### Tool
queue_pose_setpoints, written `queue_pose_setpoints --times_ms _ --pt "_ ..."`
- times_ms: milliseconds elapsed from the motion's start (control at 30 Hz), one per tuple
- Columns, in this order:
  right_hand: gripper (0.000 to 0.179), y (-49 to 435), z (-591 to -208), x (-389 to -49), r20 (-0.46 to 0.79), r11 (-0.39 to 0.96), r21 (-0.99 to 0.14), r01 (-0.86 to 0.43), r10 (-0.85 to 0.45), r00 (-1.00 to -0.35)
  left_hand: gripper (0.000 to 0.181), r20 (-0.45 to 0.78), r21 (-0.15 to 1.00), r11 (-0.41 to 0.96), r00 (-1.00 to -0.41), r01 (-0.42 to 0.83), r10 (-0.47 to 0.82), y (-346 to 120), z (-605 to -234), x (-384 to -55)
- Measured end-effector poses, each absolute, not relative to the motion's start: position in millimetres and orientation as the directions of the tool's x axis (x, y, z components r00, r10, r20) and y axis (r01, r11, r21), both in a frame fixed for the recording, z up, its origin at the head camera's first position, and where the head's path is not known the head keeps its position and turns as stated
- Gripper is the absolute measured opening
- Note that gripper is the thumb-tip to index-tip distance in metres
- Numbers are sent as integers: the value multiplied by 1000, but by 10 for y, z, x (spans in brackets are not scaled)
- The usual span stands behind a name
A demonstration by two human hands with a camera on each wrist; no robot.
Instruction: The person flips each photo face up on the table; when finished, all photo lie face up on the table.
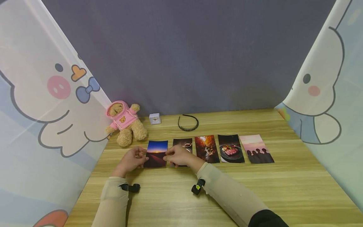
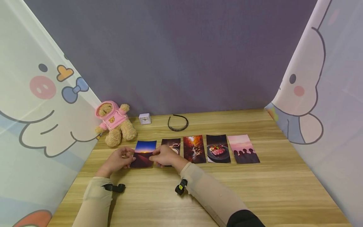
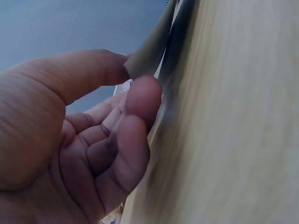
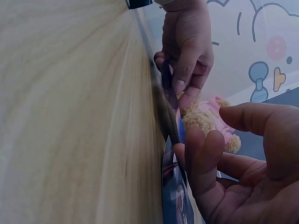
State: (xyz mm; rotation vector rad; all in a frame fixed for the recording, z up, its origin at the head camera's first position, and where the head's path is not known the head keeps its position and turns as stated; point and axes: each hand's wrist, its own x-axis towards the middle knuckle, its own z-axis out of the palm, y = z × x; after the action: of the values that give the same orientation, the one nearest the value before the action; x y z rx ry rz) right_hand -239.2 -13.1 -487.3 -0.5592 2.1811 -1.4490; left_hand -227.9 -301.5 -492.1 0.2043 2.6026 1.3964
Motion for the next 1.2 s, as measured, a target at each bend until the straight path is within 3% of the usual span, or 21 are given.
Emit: queue_pose_setpoints --times_ms 800,1033,1200 --pt "39 -91 -4850 -2395 -147 374 -922 -95 -569 -809 38 -120 839 544 -968 20 221 -2995 -4944 -2267" --pt "35 5 -4845 -2439 -29 384 -891 -241 -579 -815 37 -91 823 567 -979 31 185 -2996 -4928 -2288" --pt "28 156 -4805 -2447 67 354 -883 -307 -554 -830 30 16 763 638 -990 103 140 -2976 -4869 -2294"
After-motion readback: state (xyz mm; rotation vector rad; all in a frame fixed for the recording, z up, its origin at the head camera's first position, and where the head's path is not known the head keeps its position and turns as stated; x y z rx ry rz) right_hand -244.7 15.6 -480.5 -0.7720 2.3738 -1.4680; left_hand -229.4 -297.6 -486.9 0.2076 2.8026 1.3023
